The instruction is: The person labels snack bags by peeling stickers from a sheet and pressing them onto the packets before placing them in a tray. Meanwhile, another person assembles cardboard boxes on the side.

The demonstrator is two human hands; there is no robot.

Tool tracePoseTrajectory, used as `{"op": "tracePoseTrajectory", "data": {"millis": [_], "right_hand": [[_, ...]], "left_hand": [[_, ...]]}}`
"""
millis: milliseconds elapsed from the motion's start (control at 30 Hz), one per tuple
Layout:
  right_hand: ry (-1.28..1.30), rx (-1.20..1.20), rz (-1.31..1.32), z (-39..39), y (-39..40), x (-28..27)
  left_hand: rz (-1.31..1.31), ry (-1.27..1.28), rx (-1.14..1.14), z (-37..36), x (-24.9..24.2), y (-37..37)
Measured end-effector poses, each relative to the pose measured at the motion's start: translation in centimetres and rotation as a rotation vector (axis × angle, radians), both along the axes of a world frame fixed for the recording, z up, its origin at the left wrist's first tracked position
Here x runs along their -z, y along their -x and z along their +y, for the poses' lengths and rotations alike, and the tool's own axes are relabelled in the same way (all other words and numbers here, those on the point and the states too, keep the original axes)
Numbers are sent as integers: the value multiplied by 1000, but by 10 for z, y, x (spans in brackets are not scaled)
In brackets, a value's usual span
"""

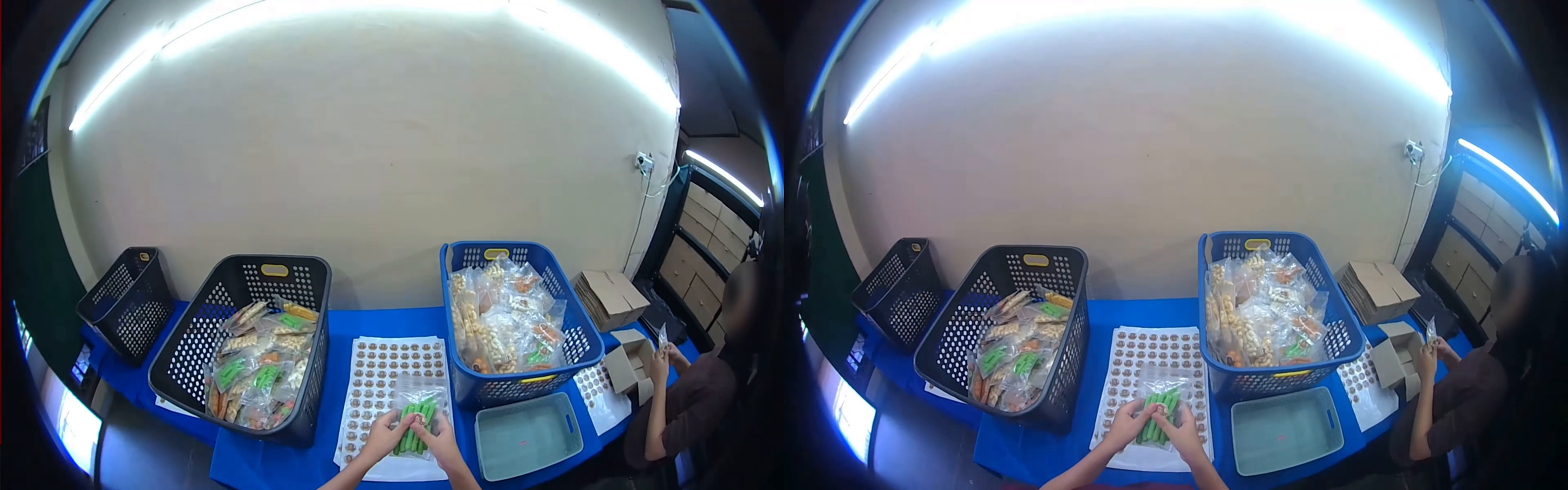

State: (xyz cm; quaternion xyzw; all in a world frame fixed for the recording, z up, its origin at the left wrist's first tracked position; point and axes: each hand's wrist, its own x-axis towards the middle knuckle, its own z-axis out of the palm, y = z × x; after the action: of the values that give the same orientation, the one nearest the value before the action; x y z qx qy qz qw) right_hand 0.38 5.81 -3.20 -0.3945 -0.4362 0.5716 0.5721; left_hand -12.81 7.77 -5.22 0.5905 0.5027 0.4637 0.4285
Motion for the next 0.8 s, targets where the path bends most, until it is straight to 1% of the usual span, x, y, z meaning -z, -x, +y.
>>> {"op": "tracePoseTrajectory", "data": {"millis": [67, 100, 200, 267, 333, 367, 467, 500, 600, 633, 733, 767, 800], "right_hand": [[7, 3, -25, -2, 4, 10], [-9, 17, -37, -2, 7, 5], [38, -4, 16, -1, 7, 9], [69, -76, 62, -1, 5, 12], [89, -124, 78, -1, 2, 17], [92, -136, 75, -1, 4, 21], [128, -132, 88, -2, 10, 20], [137, -125, 72, -2, 10, 21], [108, -107, 41, -5, 14, 14], [93, -102, 34, -6, 15, 12], [97, -143, -36, -9, 21, 10], [98, -199, -68, -11, 20, 6], [59, -182, -87, -14, 20, 3]], "left_hand": [[30, 36, -54, -3, -7, 1], [-40, -77, -77, -3, -2, -1], [-138, -46, -52, -7, 6, 6], [-153, -10, -37, -9, 8, 16], [-190, 32, -22, -16, -8, 22], [-240, 6, -57, -15, 1, 21], [-142, 82, -56, -15, 2, 33], [40, 69, -127, -19, -23, 35], [-83, -84, -253, -9, -32, 42], [-178, -29, -233, -7, -36, 42], [-296, -3, -137, -2, -34, 37], [-249, -19, -168, -3, -37, 34], [-295, -15, -185, -3, -36, 30]]}}
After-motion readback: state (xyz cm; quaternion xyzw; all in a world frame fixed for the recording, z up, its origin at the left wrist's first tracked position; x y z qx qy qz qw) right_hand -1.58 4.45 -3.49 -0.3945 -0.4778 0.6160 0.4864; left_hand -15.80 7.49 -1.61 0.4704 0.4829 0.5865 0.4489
